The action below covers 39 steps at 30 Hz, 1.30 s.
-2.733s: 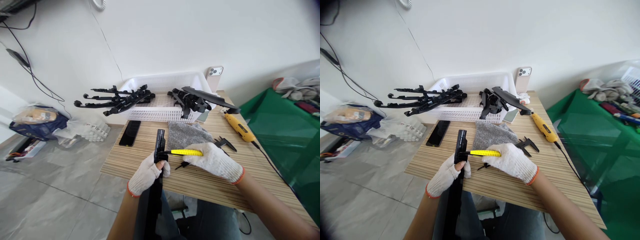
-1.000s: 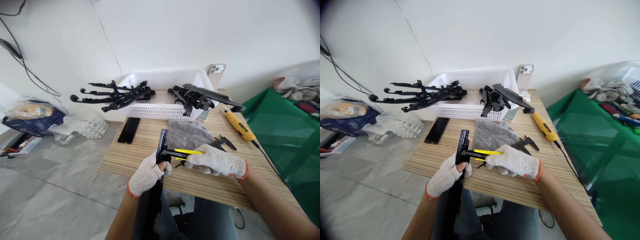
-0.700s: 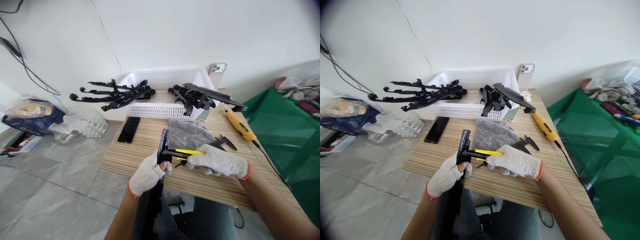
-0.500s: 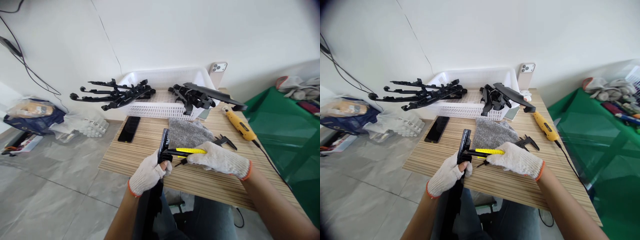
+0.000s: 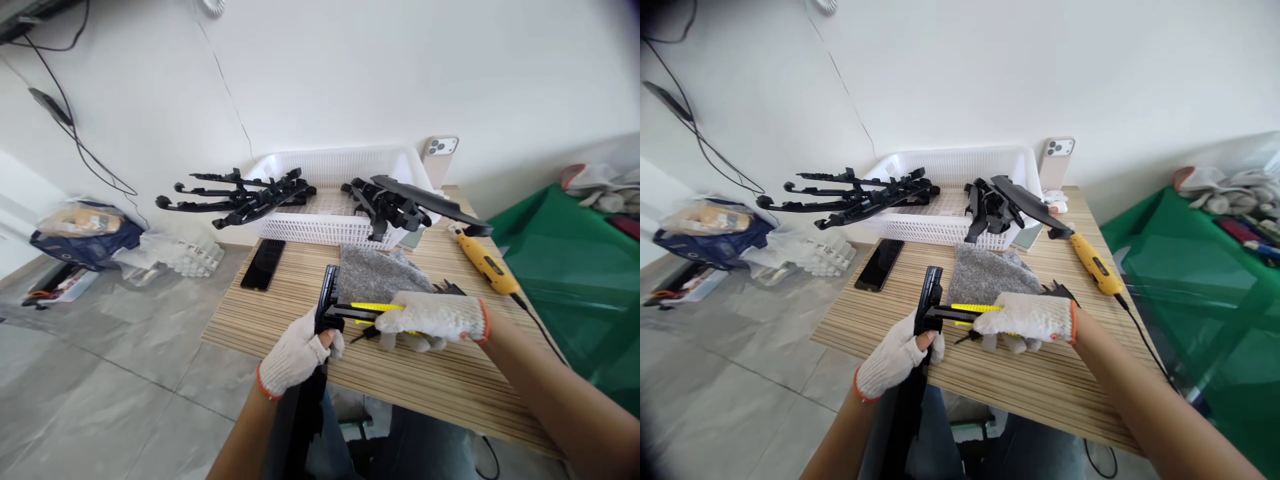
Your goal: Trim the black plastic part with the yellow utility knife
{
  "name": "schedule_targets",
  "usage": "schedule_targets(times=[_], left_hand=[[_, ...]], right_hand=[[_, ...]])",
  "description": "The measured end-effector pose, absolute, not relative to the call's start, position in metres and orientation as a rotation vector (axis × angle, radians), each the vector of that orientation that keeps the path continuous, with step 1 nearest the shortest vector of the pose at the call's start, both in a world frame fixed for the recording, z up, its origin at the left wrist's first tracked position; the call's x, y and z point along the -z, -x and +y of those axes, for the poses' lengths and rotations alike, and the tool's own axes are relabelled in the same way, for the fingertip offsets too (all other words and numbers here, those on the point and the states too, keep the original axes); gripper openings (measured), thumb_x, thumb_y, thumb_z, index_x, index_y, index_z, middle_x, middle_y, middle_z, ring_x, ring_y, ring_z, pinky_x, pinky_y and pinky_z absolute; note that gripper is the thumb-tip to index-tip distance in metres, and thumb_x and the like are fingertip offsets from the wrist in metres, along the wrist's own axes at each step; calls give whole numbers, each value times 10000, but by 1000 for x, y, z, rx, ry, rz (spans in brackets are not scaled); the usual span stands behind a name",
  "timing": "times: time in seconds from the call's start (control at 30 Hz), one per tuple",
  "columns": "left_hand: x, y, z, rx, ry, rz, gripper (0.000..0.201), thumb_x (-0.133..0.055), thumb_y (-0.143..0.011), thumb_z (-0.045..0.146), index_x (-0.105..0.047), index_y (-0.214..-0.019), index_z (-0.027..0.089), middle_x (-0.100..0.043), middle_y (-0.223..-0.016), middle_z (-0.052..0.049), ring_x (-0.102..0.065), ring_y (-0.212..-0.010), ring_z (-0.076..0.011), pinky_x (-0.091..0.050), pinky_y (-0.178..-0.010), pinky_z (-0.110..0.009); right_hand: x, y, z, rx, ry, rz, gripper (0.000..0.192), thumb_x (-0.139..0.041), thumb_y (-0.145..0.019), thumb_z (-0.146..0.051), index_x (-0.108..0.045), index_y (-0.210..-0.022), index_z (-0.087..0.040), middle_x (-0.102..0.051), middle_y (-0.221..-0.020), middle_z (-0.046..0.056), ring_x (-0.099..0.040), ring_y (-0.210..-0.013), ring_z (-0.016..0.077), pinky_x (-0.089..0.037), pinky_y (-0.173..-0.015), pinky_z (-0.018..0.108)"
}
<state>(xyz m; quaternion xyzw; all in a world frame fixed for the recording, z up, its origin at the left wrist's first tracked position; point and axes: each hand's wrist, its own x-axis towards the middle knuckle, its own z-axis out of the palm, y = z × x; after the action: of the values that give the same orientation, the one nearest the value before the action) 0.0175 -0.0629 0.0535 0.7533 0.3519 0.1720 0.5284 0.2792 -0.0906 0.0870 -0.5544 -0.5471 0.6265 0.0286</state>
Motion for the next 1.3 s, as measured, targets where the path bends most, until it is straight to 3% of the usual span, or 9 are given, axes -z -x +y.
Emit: schedule_targets(times=[0.37, 0.53, 0.63, 0.73, 0.93, 1.1, 1.2, 1.3], left_hand=[[-46, -15, -61, -417, -1770, 811, 359, -443, -965, 500, -537, -773, 211, -624, -684, 1, -549, -627, -150, -435, -665, -291], [-44, -14, -61, -441, -1728, 792, 371, -455, -974, 496, -551, -773, 200, -617, -706, -1, -555, -650, -144, -433, -667, -285], [-45, -14, -61, -462, -1677, 791, 339, -471, -966, 494, -543, -815, 199, -618, -701, 3, -555, -644, -145, -436, -656, -286], [-48, -16, -61, -477, -1606, 790, 312, -489, -950, 504, -528, -936, 195, -615, -683, 15, -547, -623, -148, -435, -633, -286], [-49, -16, -62, -495, -1609, 780, 346, -494, -947, 523, -553, -965, 183, -606, -670, 6, -536, -621, -147, -427, -606, -276], [-49, -16, -63, -513, -1591, 765, 353, -504, -941, 527, -559, -946, 178, -602, -661, 8, -534, -612, -143, -434, -616, -281], [-51, -17, -63, -508, -1578, 769, 351, -500, -938, 518, -559, -977, 174, -598, -659, 13, -534, -609, -144, -438, -620, -285], [-51, -18, -63, -507, -1567, 783, 355, -506, -929, 506, -541, -1052, 175, -601, -652, 26, -534, -601, -146, -433, -617, -287]], right_hand=[[-75, -270, -98, -1832, 1700, -1626, 527, -606, -786, -685, -640, -822, -161, -480, -489, -38, -374, -377, 56, -266, -350, 169], [-78, -271, -100, -1840, 1431, -1572, 538, -656, -800, -600, -586, -1131, -182, -635, -765, 8, -527, -494, 80, -373, -391, 159], [-83, -276, -103, -1912, 1250, -1476, 679, -701, -779, -560, -504, -1317, -196, -639, -972, 54, -557, -610, 91, -418, -443, 165], [-82, -284, -105, -1997, 988, -1385, 689, -716, -796, -526, -491, -1361, -203, -576, -1140, 87, -559, -746, 105, -475, -548, 186], [-66, -292, -105, -2048, 710, -1271, 551, -684, -875, -426, -496, -1356, -234, -480, -979, 21, -378, -611, 44, -363, -472, 155], [-63, -294, -103, -2025, 808, -1252, 352, -685, -863, -455, -576, -1048, -176, -437, -790, -31, -280, -502, 21, -237, -377, 135], [-66, -296, -102, -1978, 881, -1257, 363, -693, -838, -499, -550, -920, -176, -437, -731, -44, -257, -458, 13, -190, -338, 135], [-68, -296, -102, -1985, 948, -1291, 403, -711, -819, -515, -596, -986, -167, -451, -730, -44, -268, -450, 10, -168, -330, 137]])
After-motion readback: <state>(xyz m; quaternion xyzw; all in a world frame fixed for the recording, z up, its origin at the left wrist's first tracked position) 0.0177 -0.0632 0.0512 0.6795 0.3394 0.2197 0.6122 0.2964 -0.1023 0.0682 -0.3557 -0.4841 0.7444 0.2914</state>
